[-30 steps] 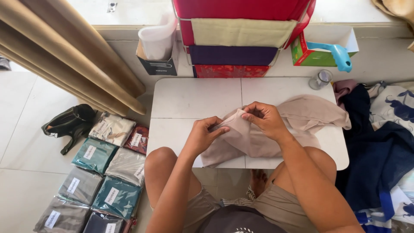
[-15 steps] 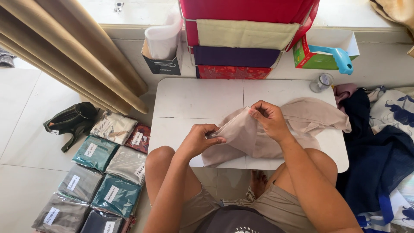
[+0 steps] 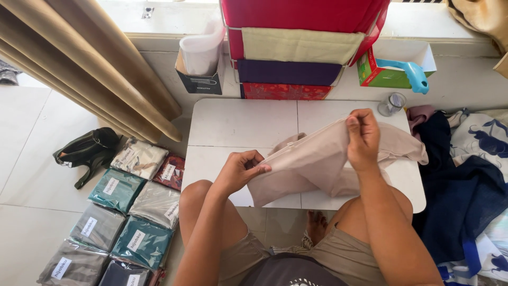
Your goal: Cleaning a piece of fabric with a lint roller and folding it neatly on a table.
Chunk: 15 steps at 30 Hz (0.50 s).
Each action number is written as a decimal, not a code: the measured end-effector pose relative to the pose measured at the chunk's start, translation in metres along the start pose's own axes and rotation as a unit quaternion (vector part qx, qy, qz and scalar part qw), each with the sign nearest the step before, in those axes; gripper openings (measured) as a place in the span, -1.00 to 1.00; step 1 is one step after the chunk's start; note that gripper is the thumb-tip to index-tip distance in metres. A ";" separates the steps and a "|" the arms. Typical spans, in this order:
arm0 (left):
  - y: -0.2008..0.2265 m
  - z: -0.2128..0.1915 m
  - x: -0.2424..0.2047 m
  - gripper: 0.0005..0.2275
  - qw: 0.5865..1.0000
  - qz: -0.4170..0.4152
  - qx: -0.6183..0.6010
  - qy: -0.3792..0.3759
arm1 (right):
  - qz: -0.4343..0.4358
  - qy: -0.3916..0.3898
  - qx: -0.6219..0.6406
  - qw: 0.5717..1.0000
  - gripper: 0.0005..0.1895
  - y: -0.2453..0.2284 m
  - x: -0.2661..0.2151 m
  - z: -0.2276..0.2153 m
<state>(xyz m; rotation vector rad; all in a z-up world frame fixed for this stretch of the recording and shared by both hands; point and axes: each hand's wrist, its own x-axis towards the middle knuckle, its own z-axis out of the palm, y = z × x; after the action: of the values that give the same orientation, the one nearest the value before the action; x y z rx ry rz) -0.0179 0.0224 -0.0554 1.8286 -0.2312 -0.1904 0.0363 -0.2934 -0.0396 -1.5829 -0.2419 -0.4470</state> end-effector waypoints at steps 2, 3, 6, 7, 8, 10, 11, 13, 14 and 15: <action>0.011 -0.001 -0.004 -0.78 0.999 0.011 -0.018 -0.041 | -0.009 0.012 -0.038 0.999 -0.78 -0.009 0.004 -0.012; 0.009 -0.001 -0.004 -0.78 0.999 0.011 -0.019 -0.044 | -0.009 0.014 -0.040 0.999 -0.78 -0.014 0.005 -0.015; 0.012 -0.004 -0.007 -0.78 0.991 0.003 -0.052 -0.120 | -0.047 0.056 -0.072 0.995 -0.76 -0.025 0.010 -0.037; 0.019 -0.007 -0.009 -0.81 0.984 -0.035 -0.075 -0.157 | -0.057 0.069 -0.094 0.992 -0.77 -0.024 0.011 -0.052; 0.025 -0.010 -0.012 -0.82 0.974 -0.072 -0.097 -0.194 | -0.067 0.083 -0.115 0.988 -0.78 -0.024 0.011 -0.066; 0.036 -0.018 -0.012 -0.81 0.968 -0.063 -0.099 -0.222 | -0.068 0.107 -0.133 0.983 -0.72 -0.042 0.016 -0.086; 0.041 -0.023 -0.012 -0.80 0.962 -0.056 -0.100 -0.248 | -0.068 0.128 -0.148 0.978 -0.65 -0.052 0.018 -0.096; 0.057 -0.041 -0.010 -0.79 0.972 -0.018 -0.035 -0.233 | -0.107 0.144 -0.162 0.970 -0.67 -0.060 0.024 -0.117; 0.066 -0.051 -0.009 -0.78 0.976 0.018 0.031 -0.214 | -0.145 0.157 -0.173 0.962 -0.69 -0.064 0.028 -0.128; 0.071 -0.063 -0.008 -0.78 0.976 0.021 0.032 -0.217 | -0.147 0.160 -0.175 0.960 -0.69 -0.060 0.032 -0.141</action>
<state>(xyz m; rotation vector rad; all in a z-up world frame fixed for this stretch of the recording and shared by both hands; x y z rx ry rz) -0.0141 0.0652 0.0301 1.8268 -0.5855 -0.5594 0.0204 -0.4331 0.0304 -1.7934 -0.1539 -1.0135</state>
